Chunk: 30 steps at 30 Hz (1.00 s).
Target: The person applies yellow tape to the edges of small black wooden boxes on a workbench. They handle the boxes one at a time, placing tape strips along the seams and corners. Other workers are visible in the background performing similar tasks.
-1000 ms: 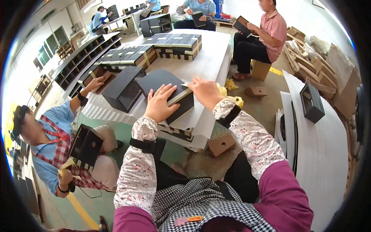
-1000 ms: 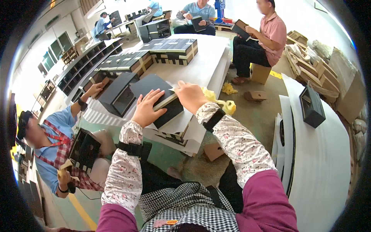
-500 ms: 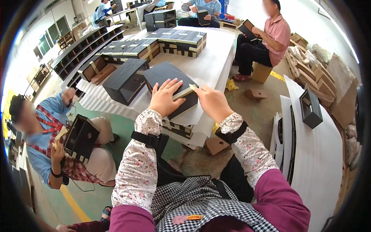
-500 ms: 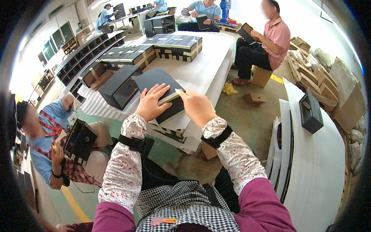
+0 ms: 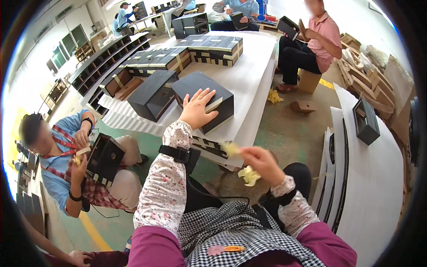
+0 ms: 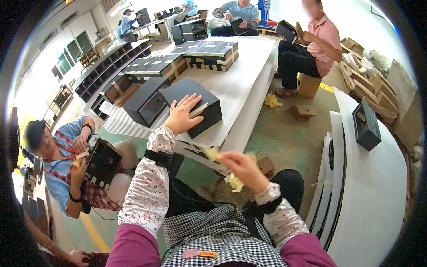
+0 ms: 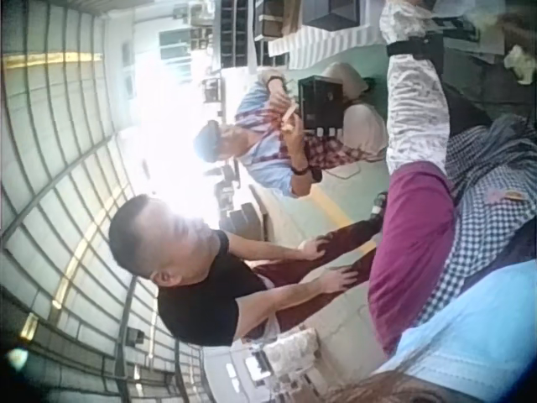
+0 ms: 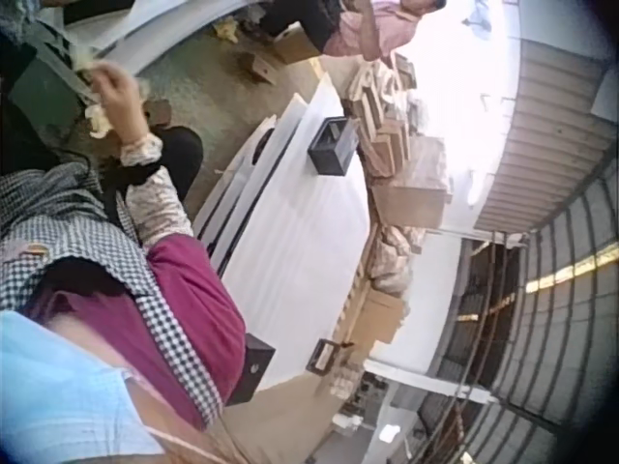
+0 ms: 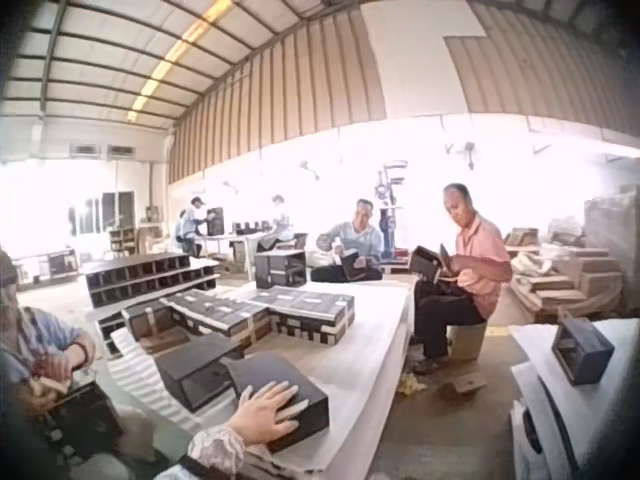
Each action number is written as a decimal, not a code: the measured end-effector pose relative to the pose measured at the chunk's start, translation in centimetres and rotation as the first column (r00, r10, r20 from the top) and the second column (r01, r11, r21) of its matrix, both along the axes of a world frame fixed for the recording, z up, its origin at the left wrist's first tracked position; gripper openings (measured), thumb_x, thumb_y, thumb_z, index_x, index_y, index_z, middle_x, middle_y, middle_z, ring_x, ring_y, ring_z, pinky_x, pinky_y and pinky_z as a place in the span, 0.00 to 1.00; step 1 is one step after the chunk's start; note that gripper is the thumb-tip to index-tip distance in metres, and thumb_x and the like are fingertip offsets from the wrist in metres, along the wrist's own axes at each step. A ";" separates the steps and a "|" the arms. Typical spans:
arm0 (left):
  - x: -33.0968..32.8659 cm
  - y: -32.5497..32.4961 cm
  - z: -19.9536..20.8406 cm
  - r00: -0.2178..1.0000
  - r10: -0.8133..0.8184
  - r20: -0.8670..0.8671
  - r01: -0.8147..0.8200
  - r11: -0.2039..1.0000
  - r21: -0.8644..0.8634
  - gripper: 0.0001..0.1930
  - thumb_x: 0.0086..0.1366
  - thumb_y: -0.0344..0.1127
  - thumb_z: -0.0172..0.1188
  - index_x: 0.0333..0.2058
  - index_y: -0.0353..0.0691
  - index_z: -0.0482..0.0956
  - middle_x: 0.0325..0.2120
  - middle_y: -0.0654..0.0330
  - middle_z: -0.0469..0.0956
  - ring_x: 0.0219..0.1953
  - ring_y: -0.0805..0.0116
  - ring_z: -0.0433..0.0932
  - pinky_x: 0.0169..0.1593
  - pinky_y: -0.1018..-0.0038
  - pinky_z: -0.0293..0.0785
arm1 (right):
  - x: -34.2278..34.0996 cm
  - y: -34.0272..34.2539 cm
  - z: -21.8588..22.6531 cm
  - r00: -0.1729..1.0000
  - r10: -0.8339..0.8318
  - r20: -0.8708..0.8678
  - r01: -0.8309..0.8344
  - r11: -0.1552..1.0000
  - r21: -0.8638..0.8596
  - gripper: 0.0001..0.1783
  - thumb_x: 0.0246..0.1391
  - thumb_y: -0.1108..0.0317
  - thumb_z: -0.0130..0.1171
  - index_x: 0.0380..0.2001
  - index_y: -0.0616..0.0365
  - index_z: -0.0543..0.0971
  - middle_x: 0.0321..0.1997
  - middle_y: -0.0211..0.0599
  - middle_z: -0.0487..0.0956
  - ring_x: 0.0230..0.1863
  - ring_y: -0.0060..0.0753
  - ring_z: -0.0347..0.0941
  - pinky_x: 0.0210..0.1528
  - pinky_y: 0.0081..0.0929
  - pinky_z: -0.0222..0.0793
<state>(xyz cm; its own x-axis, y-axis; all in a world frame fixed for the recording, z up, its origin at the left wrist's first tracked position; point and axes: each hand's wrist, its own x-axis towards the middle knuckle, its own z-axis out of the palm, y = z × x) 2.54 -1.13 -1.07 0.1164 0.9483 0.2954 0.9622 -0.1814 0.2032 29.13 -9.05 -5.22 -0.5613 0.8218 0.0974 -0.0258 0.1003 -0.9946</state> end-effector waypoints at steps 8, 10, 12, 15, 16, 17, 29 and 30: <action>2.1 0.2 0.8 0.979 -0.006 0.205 -0.021 0.991 0.129 0.21 0.53 0.49 0.63 0.46 0.53 0.77 0.50 0.62 0.71 0.56 0.60 0.66 0.62 0.56 0.49 | 1.0 2.8 -1.2 0.980 -0.082 -0.183 0.034 0.968 -0.248 0.16 0.62 0.58 0.52 0.40 0.60 0.78 0.19 0.14 0.64 0.18 0.07 0.55 0.20 0.09 0.51; 2.3 0.5 0.5 0.976 -0.025 0.214 -0.016 0.982 0.187 0.18 0.52 0.47 0.64 0.42 0.53 0.78 0.46 0.64 0.73 0.52 0.60 0.69 0.60 0.58 0.52 | 1.0 2.9 -1.9 0.984 -0.044 -0.173 -0.003 0.965 -0.262 0.16 0.62 0.57 0.52 0.39 0.59 0.79 0.17 0.13 0.62 0.18 0.07 0.55 0.19 0.09 0.51; 2.3 0.6 0.4 0.976 -0.028 0.215 -0.018 0.978 0.210 0.16 0.52 0.45 0.64 0.41 0.53 0.78 0.44 0.64 0.73 0.51 0.61 0.69 0.59 0.60 0.52 | 0.9 3.1 -2.8 0.987 -0.045 -0.157 -0.001 0.960 -0.281 0.18 0.62 0.54 0.51 0.38 0.59 0.79 0.16 0.12 0.59 0.16 0.07 0.53 0.19 0.09 0.49; 2.7 0.6 0.3 0.977 -0.032 0.210 -0.018 0.973 0.228 0.14 0.53 0.44 0.64 0.39 0.54 0.78 0.43 0.65 0.73 0.50 0.61 0.69 0.58 0.61 0.52 | 1.1 3.8 -4.7 0.984 -0.009 -0.180 -0.044 0.956 -0.289 0.21 0.61 0.51 0.51 0.38 0.58 0.80 0.16 0.12 0.59 0.16 0.07 0.53 0.18 0.09 0.49; 2.7 0.5 0.4 0.977 -0.031 0.209 -0.019 0.972 0.234 0.14 0.53 0.44 0.64 0.39 0.54 0.78 0.43 0.65 0.73 0.50 0.61 0.69 0.58 0.61 0.52 | 1.1 3.9 -4.9 0.986 -0.001 -0.165 -0.050 0.951 -0.305 0.21 0.61 0.51 0.51 0.38 0.58 0.79 0.16 0.12 0.59 0.16 0.07 0.53 0.19 0.09 0.49; 2.8 0.5 0.4 0.978 -0.025 0.206 -0.023 0.973 0.230 0.13 0.53 0.43 0.64 0.39 0.54 0.78 0.43 0.65 0.73 0.50 0.61 0.69 0.58 0.61 0.52 | 1.1 3.9 -4.9 0.989 0.008 -0.149 -0.056 0.945 -0.322 0.21 0.61 0.50 0.50 0.38 0.58 0.79 0.16 0.13 0.60 0.16 0.08 0.54 0.19 0.09 0.50; 1.9 0.4 0.3 0.974 -0.051 0.221 0.014 0.986 0.165 0.17 0.51 0.46 0.65 0.38 0.46 0.75 0.45 0.62 0.72 0.52 0.59 0.68 0.58 0.60 0.55 | 1.4 8.6 1.7 0.982 -0.166 -0.085 0.168 0.986 0.014 0.12 0.59 0.62 0.53 0.39 0.59 0.78 0.25 0.21 0.72 0.24 0.12 0.67 0.25 0.12 0.63; 0.9 0.4 0.3 0.955 -0.127 0.269 0.083 0.982 0.168 0.19 0.51 0.47 0.65 0.39 0.45 0.75 0.45 0.61 0.71 0.53 0.59 0.67 0.59 0.59 0.54 | 0.7 9.1 3.2 0.968 -0.244 -0.060 0.251 0.957 0.145 0.11 0.59 0.63 0.54 0.39 0.58 0.78 0.25 0.23 0.72 0.25 0.14 0.68 0.26 0.14 0.64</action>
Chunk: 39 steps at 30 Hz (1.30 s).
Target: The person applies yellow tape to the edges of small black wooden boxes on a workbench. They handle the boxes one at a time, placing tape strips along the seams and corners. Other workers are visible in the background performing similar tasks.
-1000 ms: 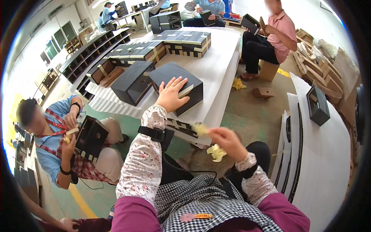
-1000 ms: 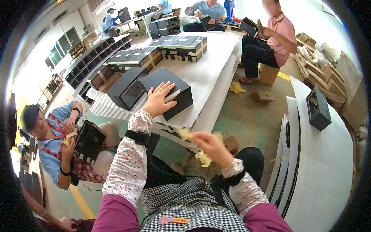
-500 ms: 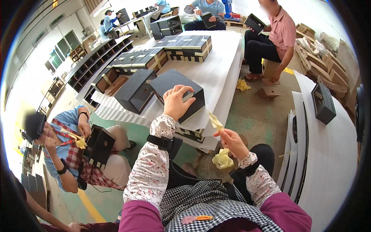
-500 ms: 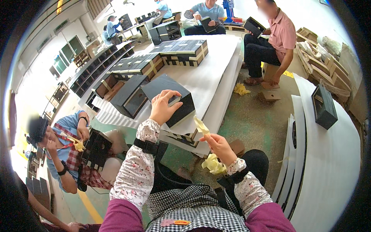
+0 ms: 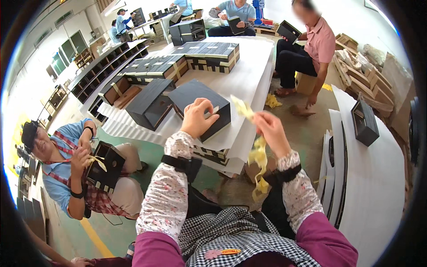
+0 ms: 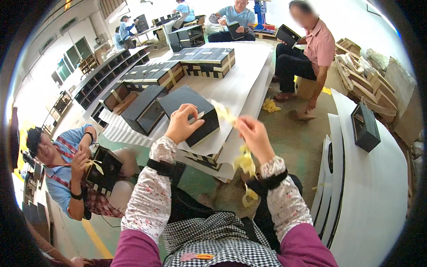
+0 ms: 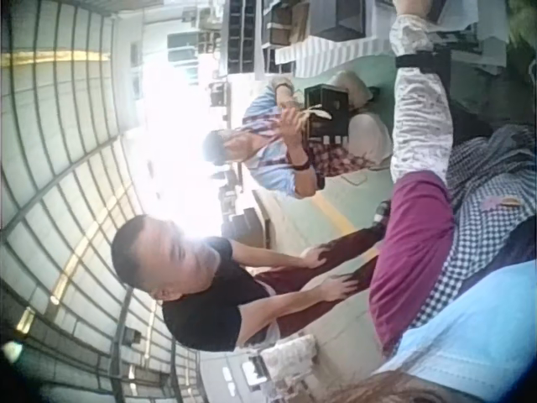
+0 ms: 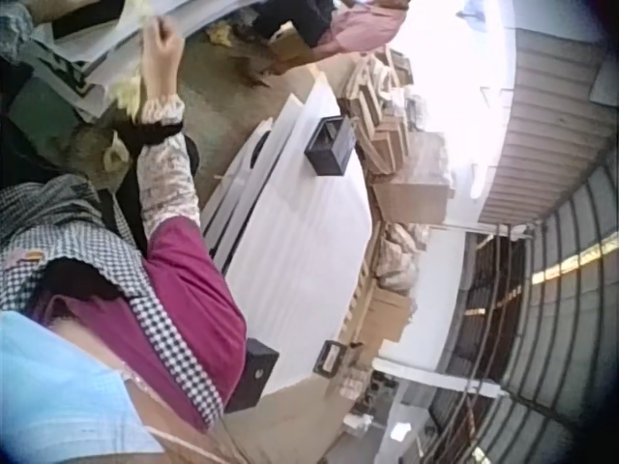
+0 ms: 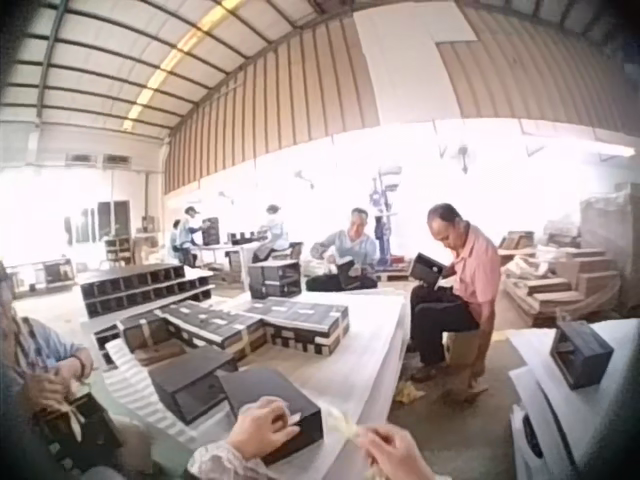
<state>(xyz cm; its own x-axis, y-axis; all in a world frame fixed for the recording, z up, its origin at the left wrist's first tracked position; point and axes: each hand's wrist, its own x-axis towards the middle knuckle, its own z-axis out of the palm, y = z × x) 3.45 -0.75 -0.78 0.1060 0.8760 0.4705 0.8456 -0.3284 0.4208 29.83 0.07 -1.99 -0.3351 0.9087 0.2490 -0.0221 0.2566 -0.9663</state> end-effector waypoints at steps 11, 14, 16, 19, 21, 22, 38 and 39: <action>-3.2 -2.4 -1.4 0.973 0.096 -0.209 -0.077 0.992 0.096 0.43 0.48 0.57 0.66 0.60 0.44 0.60 0.60 0.53 0.59 0.65 0.54 0.53 0.66 0.58 0.47 | -9.8 5.7 1.4 0.648 -0.642 0.410 -0.169 0.404 0.899 0.04 0.48 0.70 0.53 0.25 0.54 0.77 0.29 0.33 0.72 0.37 0.35 0.73 0.37 0.33 0.72; -3.4 -2.8 -2.4 0.965 0.160 -0.207 -0.127 0.978 0.165 0.42 0.49 0.57 0.65 0.58 0.44 0.60 0.59 0.54 0.61 0.64 0.54 0.56 0.64 0.58 0.50 | -10.5 4.0 2.3 0.583 -0.594 0.555 -0.306 0.472 0.827 0.05 0.47 0.72 0.51 0.27 0.58 0.77 0.31 0.35 0.73 0.37 0.37 0.73 0.38 0.33 0.72; -3.3 -2.8 -2.5 0.965 0.167 -0.204 -0.131 0.976 0.176 0.42 0.49 0.57 0.65 0.58 0.44 0.60 0.59 0.54 0.61 0.64 0.55 0.56 0.64 0.58 0.50 | -10.3 3.6 2.4 0.575 -0.573 0.585 -0.337 0.485 0.807 0.05 0.48 0.73 0.51 0.27 0.59 0.76 0.31 0.36 0.73 0.37 0.38 0.73 0.38 0.33 0.72; -3.1 -2.7 -2.6 0.962 0.181 -0.204 -0.143 0.972 0.188 0.42 0.48 0.57 0.65 0.58 0.44 0.60 0.59 0.54 0.61 0.64 0.55 0.56 0.64 0.59 0.50 | -9.9 3.1 2.5 0.589 -0.541 0.600 -0.359 0.490 0.794 0.05 0.48 0.73 0.51 0.26 0.61 0.76 0.31 0.38 0.74 0.36 0.39 0.74 0.37 0.33 0.72; -3.2 -2.7 -2.4 0.963 0.182 -0.197 -0.144 0.971 0.193 0.42 0.48 0.57 0.65 0.58 0.44 0.60 0.59 0.55 0.62 0.64 0.55 0.56 0.64 0.59 0.50 | -9.8 2.5 2.6 0.603 -0.511 0.613 -0.376 0.496 0.783 0.04 0.46 0.73 0.53 0.25 0.60 0.77 0.31 0.40 0.75 0.34 0.38 0.75 0.35 0.31 0.73; -3.2 -2.8 -2.5 0.964 0.180 -0.194 -0.144 0.971 0.189 0.42 0.48 0.57 0.65 0.58 0.44 0.60 0.59 0.55 0.62 0.64 0.56 0.56 0.64 0.59 0.50 | -9.5 2.0 2.8 0.612 -0.472 0.634 -0.356 0.552 0.754 0.04 0.47 0.73 0.53 0.25 0.60 0.77 0.31 0.40 0.75 0.34 0.40 0.75 0.34 0.32 0.73; -2.0 -2.6 -2.9 0.966 0.183 -0.182 -0.148 0.971 0.188 0.43 0.45 0.56 0.67 0.57 0.45 0.62 0.58 0.60 0.63 0.63 0.61 0.58 0.64 0.59 0.50 | -7.7 -6.6 1.1 0.959 -0.082 0.272 -0.044 0.904 0.425 0.08 0.56 0.74 0.52 0.37 0.66 0.77 0.28 0.38 0.73 0.29 0.29 0.69 0.30 0.23 0.64; -1.9 -2.6 -2.9 0.965 0.184 -0.186 -0.149 0.972 0.183 0.43 0.44 0.57 0.68 0.57 0.45 0.62 0.59 0.60 0.63 0.63 0.61 0.57 0.64 0.59 0.49 | -7.5 -7.2 1.2 0.963 -0.061 0.263 -0.054 0.911 0.409 0.08 0.56 0.74 0.52 0.38 0.66 0.77 0.28 0.37 0.73 0.28 0.28 0.69 0.30 0.23 0.64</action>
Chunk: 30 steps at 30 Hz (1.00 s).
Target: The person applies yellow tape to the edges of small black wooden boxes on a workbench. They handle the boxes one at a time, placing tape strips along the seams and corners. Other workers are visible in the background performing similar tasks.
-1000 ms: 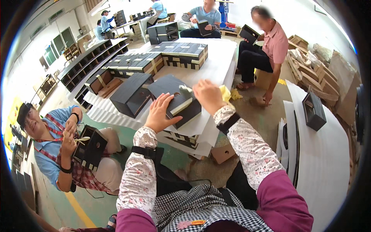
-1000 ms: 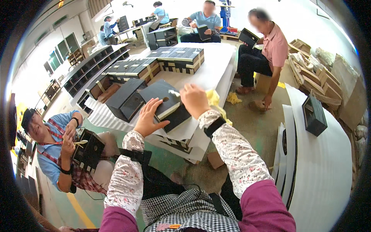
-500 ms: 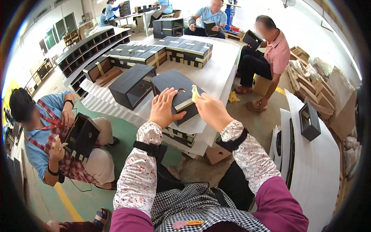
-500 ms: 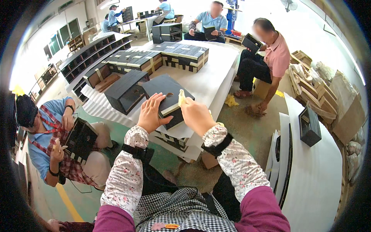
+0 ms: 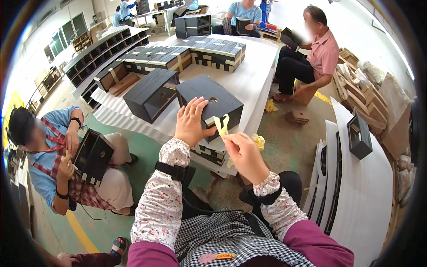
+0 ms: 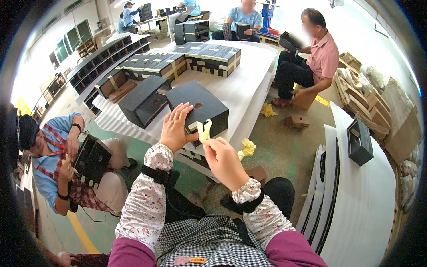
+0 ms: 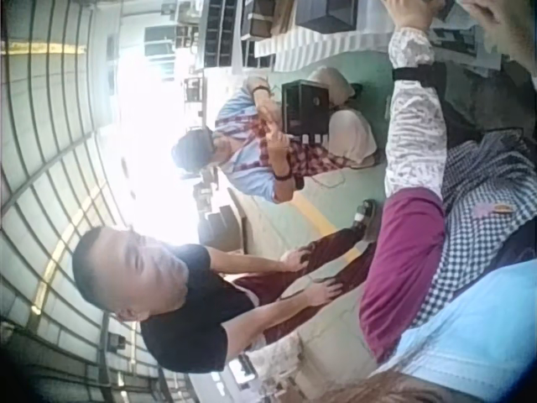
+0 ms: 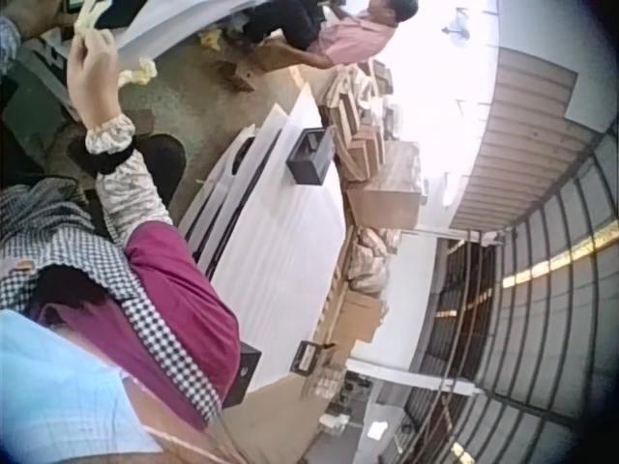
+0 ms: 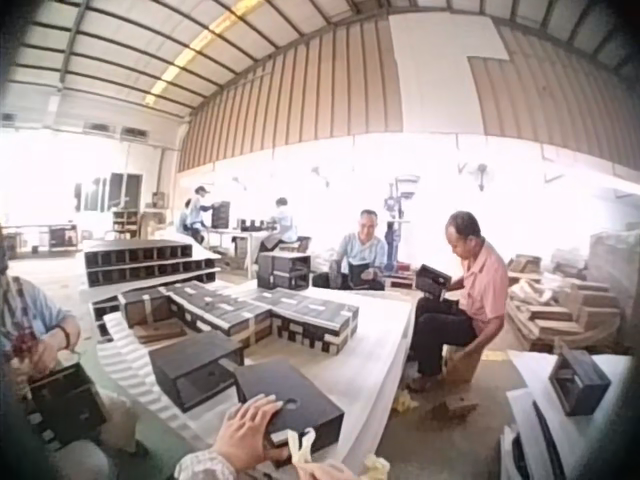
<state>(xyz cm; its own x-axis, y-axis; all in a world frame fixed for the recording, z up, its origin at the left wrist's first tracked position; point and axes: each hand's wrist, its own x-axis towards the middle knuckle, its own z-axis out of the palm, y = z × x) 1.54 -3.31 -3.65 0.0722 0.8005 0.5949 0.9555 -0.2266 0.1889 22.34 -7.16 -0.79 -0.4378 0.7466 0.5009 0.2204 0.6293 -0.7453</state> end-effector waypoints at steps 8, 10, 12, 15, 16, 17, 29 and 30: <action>0.9 -0.3 -0.1 1.000 0.024 0.020 -0.025 0.999 0.020 0.42 0.46 0.56 0.67 0.57 0.45 0.61 0.59 0.58 0.62 0.63 0.57 0.56 0.64 0.58 0.49 | 1.4 -3.5 -0.3 0.993 0.104 -0.055 -0.109 0.989 -0.099 0.10 0.58 0.73 0.52 0.40 0.65 0.77 0.27 0.34 0.72 0.26 0.22 0.67 0.29 0.19 0.63; 1.3 -0.2 0.2 0.999 0.028 0.020 -0.028 1.000 0.009 0.41 0.48 0.56 0.67 0.57 0.46 0.61 0.59 0.56 0.62 0.63 0.56 0.56 0.65 0.57 0.49 | 2.0 -4.3 -0.2 0.986 0.155 -0.064 -0.160 0.984 -0.081 0.10 0.58 0.72 0.52 0.40 0.64 0.77 0.27 0.33 0.72 0.27 0.21 0.67 0.29 0.19 0.63; 1.5 0.2 0.2 0.999 0.042 0.025 -0.041 0.999 -0.015 0.41 0.48 0.56 0.67 0.57 0.46 0.61 0.59 0.56 0.61 0.64 0.57 0.56 0.65 0.57 0.48 | 2.9 -8.0 0.8 0.869 0.490 -0.073 -0.494 0.843 -0.213 0.09 0.55 0.74 0.55 0.39 0.60 0.79 0.28 0.34 0.72 0.28 0.26 0.68 0.31 0.23 0.65; 1.9 0.5 -0.2 0.997 0.067 0.043 -0.067 0.998 -0.001 0.42 0.48 0.57 0.66 0.58 0.46 0.60 0.60 0.56 0.60 0.65 0.57 0.54 0.66 0.57 0.46 | 3.8 -8.3 0.1 0.844 0.523 -0.117 -0.536 0.822 -0.194 0.12 0.55 0.73 0.55 0.44 0.58 0.78 0.28 0.32 0.71 0.29 0.24 0.68 0.31 0.21 0.65; 1.9 0.6 0.0 0.996 0.079 0.035 -0.079 0.997 0.004 0.42 0.48 0.57 0.66 0.58 0.46 0.60 0.60 0.56 0.60 0.65 0.57 0.53 0.66 0.57 0.46 | 4.5 -6.7 -0.1 0.908 0.409 -0.092 -0.419 0.881 -0.221 0.12 0.57 0.71 0.54 0.45 0.57 0.78 0.30 0.29 0.72 0.31 0.22 0.68 0.33 0.20 0.66; 1.7 0.4 0.0 0.997 0.074 0.031 -0.073 0.997 -0.018 0.42 0.48 0.57 0.66 0.59 0.46 0.59 0.60 0.56 0.60 0.65 0.58 0.53 0.66 0.56 0.44 | 4.7 -5.7 0.2 0.939 0.239 -0.248 -0.329 0.835 -0.440 0.13 0.58 0.69 0.53 0.46 0.57 0.78 0.30 0.26 0.74 0.28 0.17 0.68 0.30 0.16 0.66; 2.1 1.0 0.6 0.998 0.037 -0.047 -0.039 0.998 -0.051 0.50 0.42 0.62 0.68 0.60 0.44 0.58 0.61 0.58 0.59 0.65 0.60 0.53 0.65 0.54 0.44 | -2.5 9.9 -3.1 0.913 -0.295 -0.281 0.396 0.802 0.446 0.09 0.53 0.71 0.58 0.39 0.60 0.77 0.29 0.36 0.74 0.30 0.39 0.71 0.33 0.32 0.68; 2.1 1.0 0.4 0.998 0.044 -0.038 -0.046 0.997 -0.060 0.50 0.41 0.61 0.68 0.60 0.44 0.58 0.61 0.58 0.59 0.65 0.60 0.53 0.65 0.54 0.44 | -3.2 9.7 -4.4 0.925 -0.296 -0.239 0.375 0.811 0.450 0.10 0.53 0.72 0.57 0.40 0.60 0.77 0.29 0.35 0.73 0.31 0.39 0.71 0.34 0.32 0.68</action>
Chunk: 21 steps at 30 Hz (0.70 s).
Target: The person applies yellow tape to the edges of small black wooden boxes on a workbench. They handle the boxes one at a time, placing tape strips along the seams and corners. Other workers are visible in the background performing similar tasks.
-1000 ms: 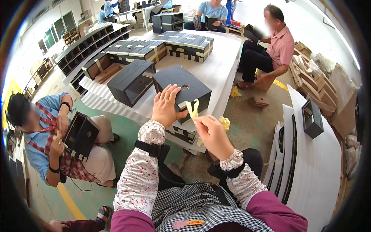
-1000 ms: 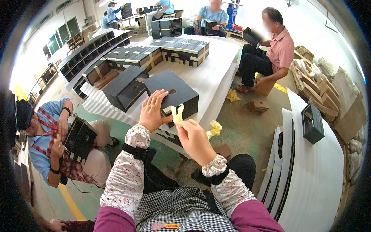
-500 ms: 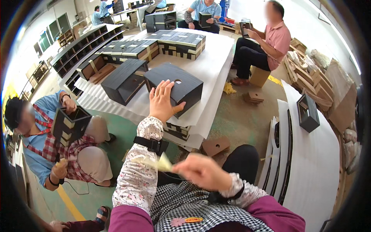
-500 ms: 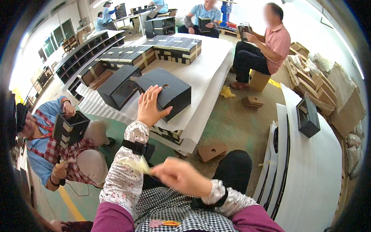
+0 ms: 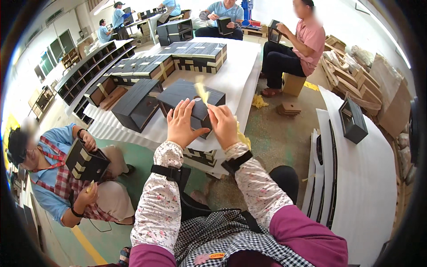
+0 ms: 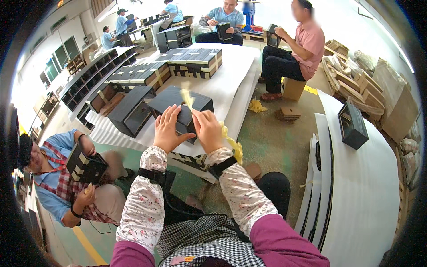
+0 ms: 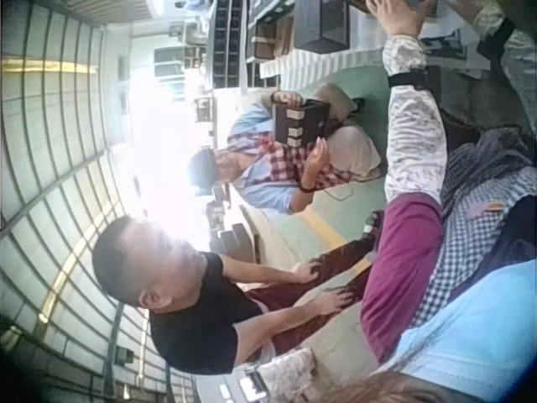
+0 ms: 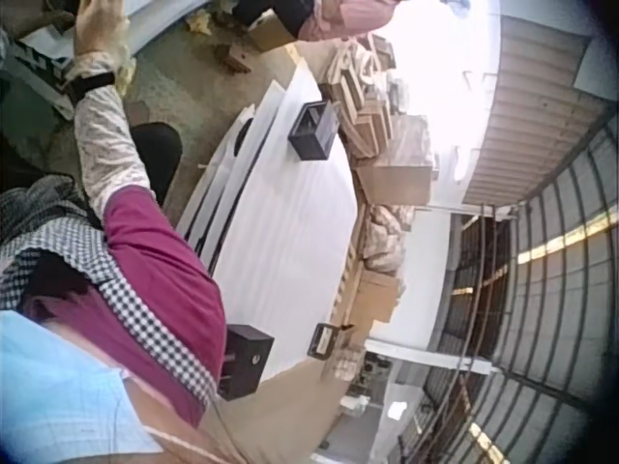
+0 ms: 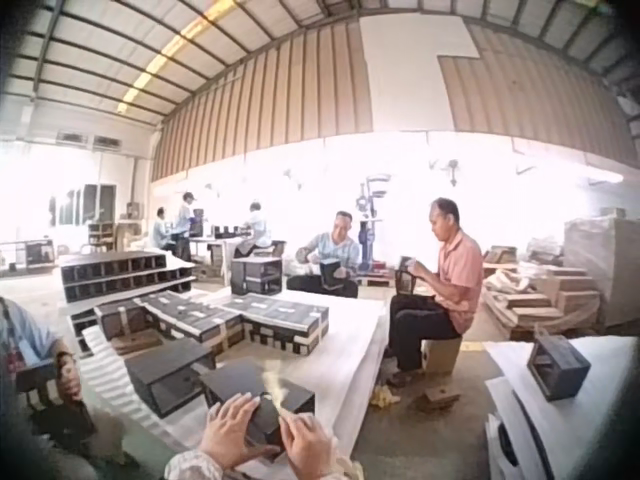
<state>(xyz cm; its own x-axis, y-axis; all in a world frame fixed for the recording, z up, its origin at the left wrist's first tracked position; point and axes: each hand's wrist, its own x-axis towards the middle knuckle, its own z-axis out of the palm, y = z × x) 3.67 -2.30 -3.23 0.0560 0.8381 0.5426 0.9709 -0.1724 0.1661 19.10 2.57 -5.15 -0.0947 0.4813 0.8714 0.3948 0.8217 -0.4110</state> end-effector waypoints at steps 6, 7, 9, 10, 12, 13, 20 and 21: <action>0.3 0.0 -0.3 0.998 -0.017 0.063 0.017 1.000 0.008 0.50 0.40 0.55 0.72 0.60 0.47 0.58 0.61 0.59 0.58 0.65 0.60 0.53 0.65 0.54 0.44 | -0.8 -1.0 -2.0 0.995 0.022 -0.097 -0.031 0.995 -0.100 0.17 0.57 0.75 0.51 0.50 0.60 0.74 0.31 0.39 0.72 0.33 0.37 0.69 0.35 0.30 0.66; 0.4 0.0 -0.2 0.998 -0.013 0.066 0.013 1.000 -0.003 0.49 0.40 0.54 0.72 0.60 0.47 0.58 0.61 0.59 0.58 0.65 0.60 0.52 0.66 0.53 0.44 | -1.0 -1.3 -2.1 0.991 0.026 -0.132 -0.044 0.990 -0.136 0.17 0.57 0.75 0.51 0.50 0.60 0.74 0.32 0.39 0.72 0.33 0.36 0.70 0.36 0.28 0.67; 0.6 -0.3 0.2 0.999 0.006 0.053 -0.004 0.999 -0.033 0.48 0.42 0.49 0.72 0.61 0.47 0.57 0.61 0.58 0.58 0.66 0.58 0.52 0.66 0.59 0.46 | -1.5 -2.0 -2.3 0.980 0.021 -0.199 -0.062 0.977 -0.204 0.17 0.59 0.74 0.50 0.52 0.60 0.73 0.33 0.39 0.73 0.33 0.33 0.70 0.36 0.26 0.67; 0.6 -0.2 0.1 0.998 0.003 0.060 -0.002 1.000 -0.021 0.48 0.41 0.50 0.72 0.61 0.48 0.58 0.62 0.59 0.58 0.66 0.59 0.52 0.66 0.57 0.45 | -1.8 -2.5 -2.4 0.977 0.025 -0.214 -0.070 0.977 -0.203 0.17 0.59 0.74 0.50 0.52 0.60 0.73 0.33 0.39 0.73 0.33 0.33 0.70 0.36 0.26 0.67; 0.4 -0.1 -0.1 0.998 -0.004 0.067 0.004 1.000 -0.002 0.48 0.41 0.51 0.72 0.60 0.48 0.58 0.62 0.60 0.58 0.66 0.59 0.52 0.66 0.53 0.43 | -2.1 -3.2 -2.6 0.968 0.031 -0.247 -0.084 0.975 -0.206 0.17 0.59 0.73 0.50 0.52 0.60 0.73 0.33 0.39 0.73 0.33 0.33 0.70 0.36 0.26 0.67; 0.4 0.0 -0.2 0.998 -0.003 0.065 0.003 1.000 0.000 0.48 0.41 0.52 0.72 0.60 0.48 0.58 0.62 0.60 0.58 0.66 0.59 0.52 0.66 0.53 0.43 | -2.2 -3.2 -2.6 0.964 0.048 -0.261 -0.105 0.972 -0.210 0.17 0.59 0.73 0.50 0.52 0.60 0.73 0.33 0.40 0.73 0.33 0.33 0.70 0.36 0.26 0.67; 0.1 0.0 -0.2 0.999 0.004 0.041 -0.003 1.000 -0.006 0.49 0.41 0.55 0.71 0.61 0.47 0.58 0.62 0.59 0.57 0.66 0.59 0.51 0.66 0.53 0.43 | -0.9 -5.5 -3.6 0.969 0.144 -0.202 -0.194 0.948 -0.253 0.15 0.58 0.74 0.52 0.49 0.61 0.75 0.31 0.40 0.74 0.31 0.35 0.70 0.35 0.27 0.67; 0.0 0.0 -0.2 0.999 0.012 0.037 -0.012 1.000 -0.012 0.49 0.41 0.55 0.71 0.60 0.46 0.58 0.62 0.59 0.57 0.66 0.58 0.51 0.66 0.53 0.43 | -0.2 -6.2 -3.3 0.966 0.151 -0.208 -0.203 0.945 -0.258 0.15 0.58 0.74 0.52 0.48 0.61 0.76 0.31 0.39 0.74 0.30 0.33 0.69 0.34 0.26 0.66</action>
<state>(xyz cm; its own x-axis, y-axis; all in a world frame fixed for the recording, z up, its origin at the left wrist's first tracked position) 3.62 -2.31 -3.46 0.0258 0.8451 0.5339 0.9660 -0.1587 0.2044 18.90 -3.64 -8.41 -0.0523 0.6942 0.7178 0.1498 0.7162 -0.6817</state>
